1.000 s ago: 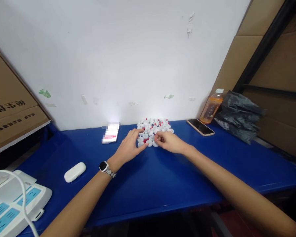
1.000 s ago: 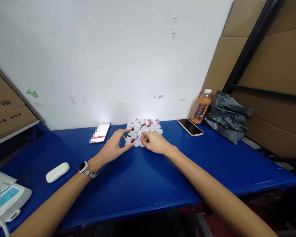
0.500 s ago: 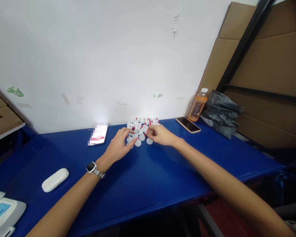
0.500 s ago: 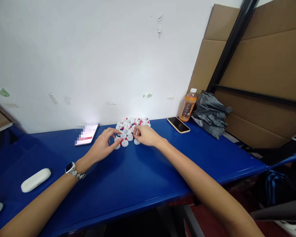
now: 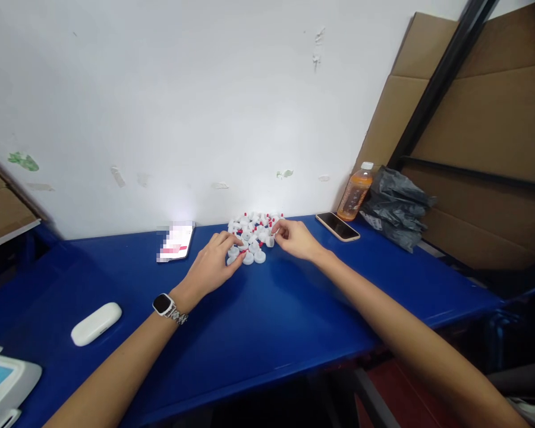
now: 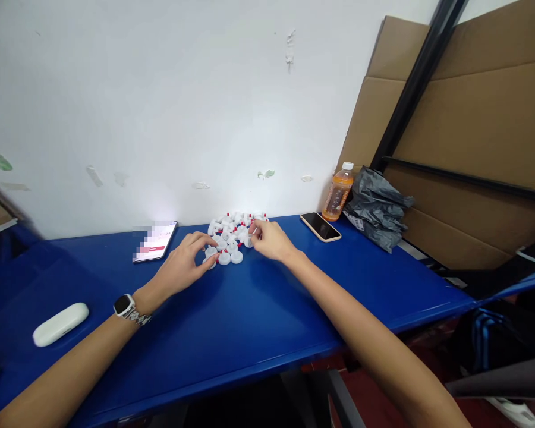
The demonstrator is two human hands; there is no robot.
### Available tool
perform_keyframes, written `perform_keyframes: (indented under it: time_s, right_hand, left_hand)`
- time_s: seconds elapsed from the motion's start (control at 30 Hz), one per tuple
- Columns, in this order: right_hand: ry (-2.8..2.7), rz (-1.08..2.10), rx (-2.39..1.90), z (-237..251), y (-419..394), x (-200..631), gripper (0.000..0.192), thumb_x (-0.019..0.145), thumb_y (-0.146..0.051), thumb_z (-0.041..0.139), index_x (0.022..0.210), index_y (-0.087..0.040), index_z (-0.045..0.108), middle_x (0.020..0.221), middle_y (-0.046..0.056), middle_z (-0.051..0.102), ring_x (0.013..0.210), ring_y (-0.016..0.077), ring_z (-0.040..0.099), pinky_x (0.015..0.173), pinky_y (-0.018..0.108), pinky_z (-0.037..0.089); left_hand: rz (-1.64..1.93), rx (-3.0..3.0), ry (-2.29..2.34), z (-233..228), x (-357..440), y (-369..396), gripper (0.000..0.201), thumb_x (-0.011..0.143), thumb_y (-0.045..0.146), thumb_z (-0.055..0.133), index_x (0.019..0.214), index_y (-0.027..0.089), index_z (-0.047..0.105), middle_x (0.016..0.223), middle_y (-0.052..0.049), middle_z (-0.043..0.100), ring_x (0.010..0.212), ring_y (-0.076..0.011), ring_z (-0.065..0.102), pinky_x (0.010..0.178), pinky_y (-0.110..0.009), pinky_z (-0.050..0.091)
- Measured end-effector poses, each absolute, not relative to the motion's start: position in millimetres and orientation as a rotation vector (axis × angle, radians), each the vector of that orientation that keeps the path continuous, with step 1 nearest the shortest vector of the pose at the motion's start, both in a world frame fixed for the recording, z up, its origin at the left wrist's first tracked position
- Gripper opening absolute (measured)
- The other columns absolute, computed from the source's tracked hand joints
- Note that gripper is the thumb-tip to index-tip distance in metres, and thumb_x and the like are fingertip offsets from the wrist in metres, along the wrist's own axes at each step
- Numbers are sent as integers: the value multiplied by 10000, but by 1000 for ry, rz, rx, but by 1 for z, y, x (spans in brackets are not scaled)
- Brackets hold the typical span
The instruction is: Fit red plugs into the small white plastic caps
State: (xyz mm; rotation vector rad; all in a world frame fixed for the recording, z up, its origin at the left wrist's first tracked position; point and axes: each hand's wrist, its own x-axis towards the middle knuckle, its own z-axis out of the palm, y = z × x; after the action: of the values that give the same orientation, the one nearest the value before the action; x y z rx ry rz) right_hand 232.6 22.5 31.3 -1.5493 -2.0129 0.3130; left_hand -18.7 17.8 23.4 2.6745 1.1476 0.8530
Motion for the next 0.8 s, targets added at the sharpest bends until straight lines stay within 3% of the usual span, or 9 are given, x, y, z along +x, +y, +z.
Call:
perform_keyframes:
  time_s: [0.2,0.37,0.57,0.8]
  right_hand:
    - [-2236,38,-1759,35,33,226,365,781,-413,688,1094,-231,643,1105,75,688,926,239,644,703,295,422]
    - [-2208,56,-1791,30,29,223,253,825,-351,653,1048,-231,653,958,43,735,900,226,671,674,280,411]
    - [-2053,139,-1689,38,13,238,223,809,-406,692,948,-233,709,888,20,748,809,191,668,669,272,426]
    - [-1560,757,-1122,33,-1,214,381,732,-487,759,905,-150,718,792,60,729,642,148,632,590,264,493]
  left_hand:
    - [853,2658,1148,24,-14,14,203,962,374,499,1090,247,593,1108,-41,593,1003,-227,534,844,-382,476]
    - [849,2648,1148,24,-16,13,210,964,379,493,1091,251,600,1101,-41,598,992,-227,539,822,-376,475]
    - [923,2578,1128,26,-15,13,214,958,374,507,1087,244,618,1118,-47,612,1050,-234,547,846,-378,473]
    - [1080,2136,1088,30,5,4,378,885,499,615,1135,216,630,1037,-57,678,881,-193,623,717,-315,505]
